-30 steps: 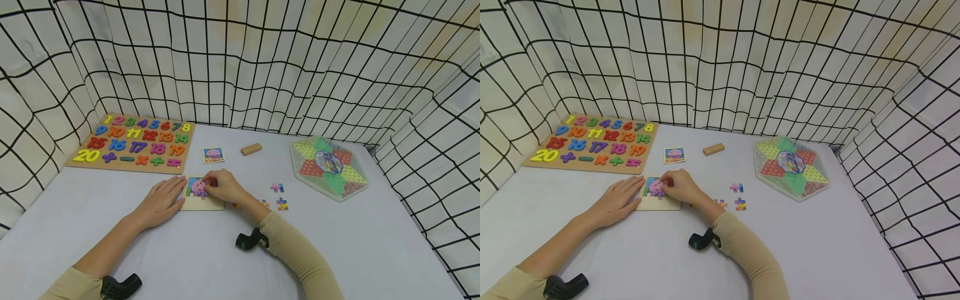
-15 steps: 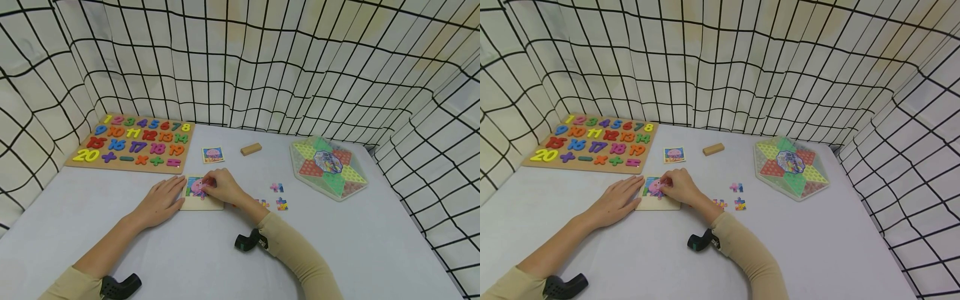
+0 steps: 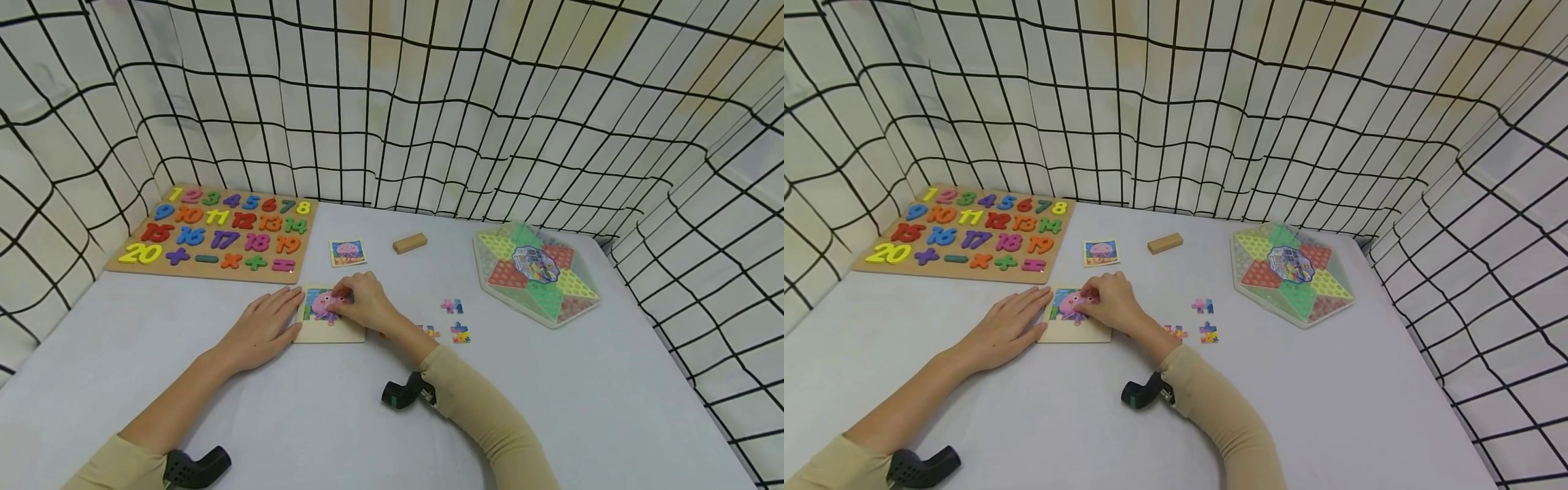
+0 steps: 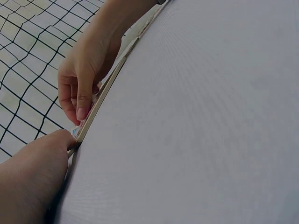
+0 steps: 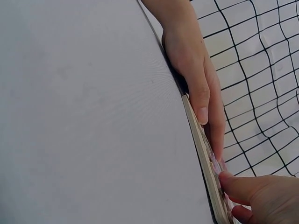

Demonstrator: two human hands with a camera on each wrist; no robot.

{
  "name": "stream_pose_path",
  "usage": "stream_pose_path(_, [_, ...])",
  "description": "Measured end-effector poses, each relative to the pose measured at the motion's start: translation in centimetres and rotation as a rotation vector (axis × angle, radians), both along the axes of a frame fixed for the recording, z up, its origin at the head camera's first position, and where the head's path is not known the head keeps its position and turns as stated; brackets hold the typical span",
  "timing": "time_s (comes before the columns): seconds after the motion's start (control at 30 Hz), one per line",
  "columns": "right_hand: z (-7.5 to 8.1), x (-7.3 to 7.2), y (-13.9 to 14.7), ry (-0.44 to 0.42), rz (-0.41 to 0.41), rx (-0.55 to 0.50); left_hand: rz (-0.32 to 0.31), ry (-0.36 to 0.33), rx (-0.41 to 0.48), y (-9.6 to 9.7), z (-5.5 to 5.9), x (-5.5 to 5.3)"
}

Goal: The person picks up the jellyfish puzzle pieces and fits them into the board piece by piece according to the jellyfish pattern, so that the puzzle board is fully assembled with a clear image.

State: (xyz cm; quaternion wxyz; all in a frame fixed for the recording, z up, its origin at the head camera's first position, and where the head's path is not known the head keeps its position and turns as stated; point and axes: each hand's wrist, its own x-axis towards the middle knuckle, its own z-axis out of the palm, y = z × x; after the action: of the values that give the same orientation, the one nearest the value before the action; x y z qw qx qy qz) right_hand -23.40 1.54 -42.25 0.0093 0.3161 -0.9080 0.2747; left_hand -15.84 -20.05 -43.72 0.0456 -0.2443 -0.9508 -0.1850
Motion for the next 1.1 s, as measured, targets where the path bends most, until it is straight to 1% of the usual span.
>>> stream_pose_path(0.17, [-0.1,-0.1,-0.1,0.017,-0.012,0.015,-0.004,0.007,-0.001,0.0,-0.1,0.0])
stream_pose_path(0.37, [0.0,0.0,0.1,0.021,0.000,0.035,-0.009,0.021,0.005,0.0,-0.2,-0.1])
stream_pose_path(0.47, [0.1,0.0,0.5,0.001,0.003,0.046,-0.009,0.025,0.008,0.0,-0.3,0.0])
stream_pose_path(0.83, [0.5,-0.1,2.5,-0.069,-0.010,0.014,0.007,-0.024,-0.004,0.0,-0.1,0.0])
stream_pose_path(0.93, [0.6,-0.1,3.3,-0.096,-0.027,0.008,0.004,-0.021,0.001,0.0,-0.1,0.1])
stream_pose_path(1.1, [0.6,-0.2,4.9,-0.126,-0.070,0.032,-0.002,0.007,0.009,0.0,-0.2,0.2])
